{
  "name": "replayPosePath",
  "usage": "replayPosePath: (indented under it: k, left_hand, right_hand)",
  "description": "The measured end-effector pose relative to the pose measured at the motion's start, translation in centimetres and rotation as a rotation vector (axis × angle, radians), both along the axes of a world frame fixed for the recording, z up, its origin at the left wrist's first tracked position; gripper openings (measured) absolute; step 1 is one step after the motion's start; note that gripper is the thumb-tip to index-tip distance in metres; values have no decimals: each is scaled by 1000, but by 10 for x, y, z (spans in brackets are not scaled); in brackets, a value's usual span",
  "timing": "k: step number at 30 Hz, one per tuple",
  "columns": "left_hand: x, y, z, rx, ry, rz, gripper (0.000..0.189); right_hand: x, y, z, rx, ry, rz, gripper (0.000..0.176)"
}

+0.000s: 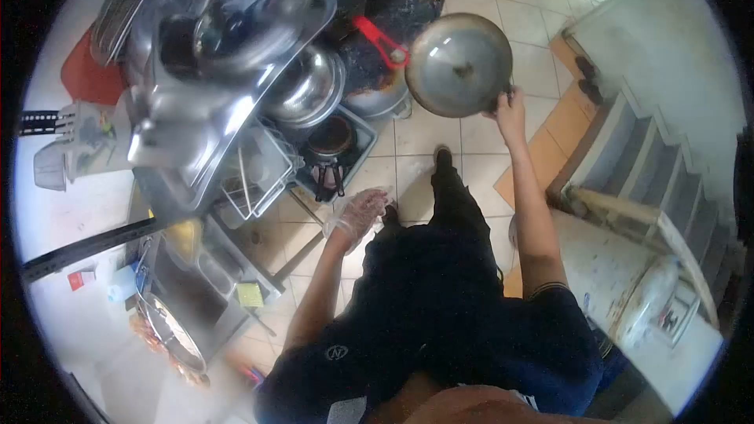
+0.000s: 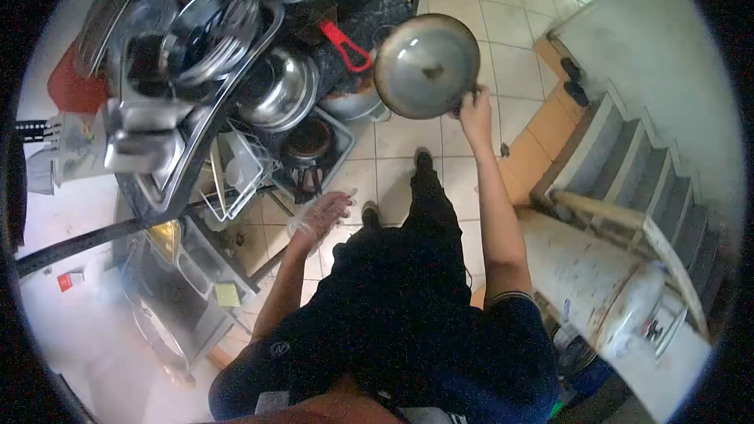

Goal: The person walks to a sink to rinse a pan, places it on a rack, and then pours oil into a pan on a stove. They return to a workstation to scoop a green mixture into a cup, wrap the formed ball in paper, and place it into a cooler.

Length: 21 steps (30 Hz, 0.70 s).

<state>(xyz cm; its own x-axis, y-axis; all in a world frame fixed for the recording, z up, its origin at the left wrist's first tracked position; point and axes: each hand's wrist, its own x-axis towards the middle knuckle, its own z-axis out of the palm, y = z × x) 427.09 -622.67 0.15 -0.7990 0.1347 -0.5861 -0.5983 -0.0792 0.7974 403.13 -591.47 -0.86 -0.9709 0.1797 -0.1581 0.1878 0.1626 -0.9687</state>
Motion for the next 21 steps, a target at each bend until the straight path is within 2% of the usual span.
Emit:
replayPosePath:
  k: [1,3,4,5,6,7,8,9,10,11,13,14,15,17,19,21]
  left_hand:
    - [-11,10,-2,-7,-3,19,29]
    - [-36,30,-1,-83,-35,37,30]
    - [-45,40,3,-20,20,75,30]
    - [-54,49,-2,150,-24,158,33]
    - [-63,56,0,95,-22,127,36]
    - [-70,63,1,44,-23,99,38]
    - [-79,74,15,30,-80,141,38]
    - [-74,79,6,41,-3,179,35]
    - [-81,87,18,-2,-97,241,33]
    - [-86,94,29,-43,-193,306,32]
    - [-77,98,26,-111,-130,336,30]
    - [-82,104,39,-143,-133,365,31]
    - [-83,106,38,-157,-134,391,31]
    - [-83,107,38,-131,-140,409,33]
    - [-86,109,36,-113,-169,437,34]
    - [-88,109,35,-56,-202,456,40]
  right_hand:
    - [-33,-4,-9,-7,-3,19,33]
    - [-98,-12,-30,252,102,129,35]
    - [-121,-21,-22,231,103,135,35]
    - [-144,-35,-4,315,110,166,36]
    - [-163,-49,4,396,111,200,38]
    - [-182,-62,0,370,110,214,38]
    - [-202,-76,-5,457,210,212,39]
    - [-220,-89,-10,543,311,212,41]
    - [-233,-101,-12,575,360,265,47]
    - [-243,-112,-19,554,362,290,47]
    - [-260,-137,-41,760,508,371,48]
    - [-269,-147,-53,852,450,470,51]
    - [-277,-154,-65,832,462,490,51]
    - [-274,-165,-75,924,497,618,39]
    - [-270,-170,-90,922,453,722,37]
    - [-263,-169,-115,952,568,709,62]
